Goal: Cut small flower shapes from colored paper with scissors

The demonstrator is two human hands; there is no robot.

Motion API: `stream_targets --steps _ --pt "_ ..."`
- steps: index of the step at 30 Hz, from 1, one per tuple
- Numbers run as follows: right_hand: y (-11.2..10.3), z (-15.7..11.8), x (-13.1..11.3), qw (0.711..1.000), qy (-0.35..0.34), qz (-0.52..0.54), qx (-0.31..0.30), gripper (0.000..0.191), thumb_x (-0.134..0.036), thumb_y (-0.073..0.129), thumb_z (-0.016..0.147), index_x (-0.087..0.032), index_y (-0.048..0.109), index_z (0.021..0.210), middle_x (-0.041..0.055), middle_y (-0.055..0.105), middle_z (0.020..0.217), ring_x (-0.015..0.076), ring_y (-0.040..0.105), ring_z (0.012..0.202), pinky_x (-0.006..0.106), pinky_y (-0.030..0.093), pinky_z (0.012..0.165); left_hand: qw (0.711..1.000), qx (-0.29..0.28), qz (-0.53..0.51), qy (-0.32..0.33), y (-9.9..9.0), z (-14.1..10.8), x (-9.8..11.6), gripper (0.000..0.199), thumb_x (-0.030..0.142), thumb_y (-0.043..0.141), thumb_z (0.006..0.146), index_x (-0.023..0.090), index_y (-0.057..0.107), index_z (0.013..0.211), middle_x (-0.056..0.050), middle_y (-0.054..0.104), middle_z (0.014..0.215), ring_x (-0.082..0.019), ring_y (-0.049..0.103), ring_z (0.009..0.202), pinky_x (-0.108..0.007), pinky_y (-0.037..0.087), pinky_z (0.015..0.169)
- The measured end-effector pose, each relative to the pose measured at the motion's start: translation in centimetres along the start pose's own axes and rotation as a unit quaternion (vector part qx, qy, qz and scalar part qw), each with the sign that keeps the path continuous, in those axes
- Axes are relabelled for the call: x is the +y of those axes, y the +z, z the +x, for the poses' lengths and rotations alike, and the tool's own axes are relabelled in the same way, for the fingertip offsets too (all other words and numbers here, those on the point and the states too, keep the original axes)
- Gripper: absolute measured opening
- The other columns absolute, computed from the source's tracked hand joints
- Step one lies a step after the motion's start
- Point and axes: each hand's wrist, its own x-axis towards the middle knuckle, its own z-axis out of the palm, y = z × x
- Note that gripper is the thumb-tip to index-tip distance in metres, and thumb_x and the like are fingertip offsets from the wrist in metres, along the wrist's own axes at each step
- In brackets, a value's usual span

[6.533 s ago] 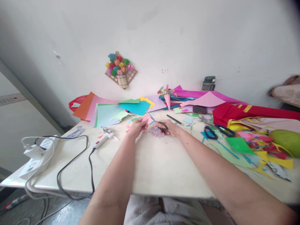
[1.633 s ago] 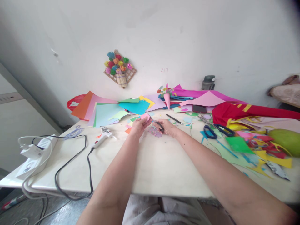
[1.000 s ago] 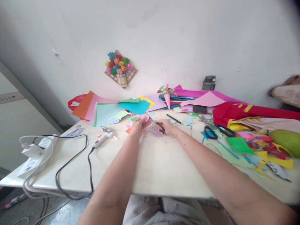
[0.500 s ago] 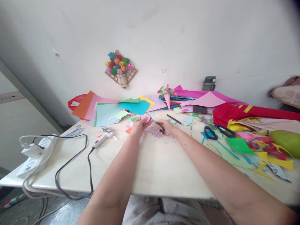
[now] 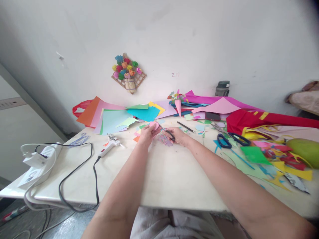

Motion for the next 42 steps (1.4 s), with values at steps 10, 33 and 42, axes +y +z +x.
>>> stream_targets --steps 10,33,42 --pt "0.3 -0.2 -0.4 1.0 0.015 0.006 0.009 0.021 -0.025 0.07 0.075 -0.017 0.053 0.067 -0.0059 0.045 0.044 0.0066 0.037 0.034 0.018 0.029 0.032 1.0 0.006 -0.009 -0.004 0.2 -0.2 0.2 0.01 0.015 0.073 0.07 0.01 0.065 0.074 -0.007 0.07 0.07 -0.017 0.071 0.068 -0.029 0.058 0.074" --pt "-0.3 0.3 0.3 1.0 0.0 0.006 0.0 0.023 -0.029 0.068 0.079 -0.016 0.053 0.067 -0.0048 0.049 0.044 0.0066 0.04 0.033 0.018 0.032 0.033 1.0 -0.02 0.017 0.006 -0.2 0.1 0.0 0.009 0.017 0.071 0.073 0.01 0.066 0.076 -0.008 0.071 0.073 -0.018 0.071 0.07 -0.03 0.058 0.075" --pt "-0.9 -0.4 -0.4 0.999 0.003 -0.022 -0.037 0.027 -0.036 0.068 0.079 -0.016 0.053 0.069 -0.0026 0.054 0.048 0.0064 0.044 0.033 0.017 0.02 0.028 0.996 -0.084 0.024 0.011 -1.4 0.6 -0.1 0.015 0.018 0.077 0.068 0.009 0.068 0.077 -0.01 0.072 0.078 -0.018 0.071 0.071 -0.033 0.058 0.078"
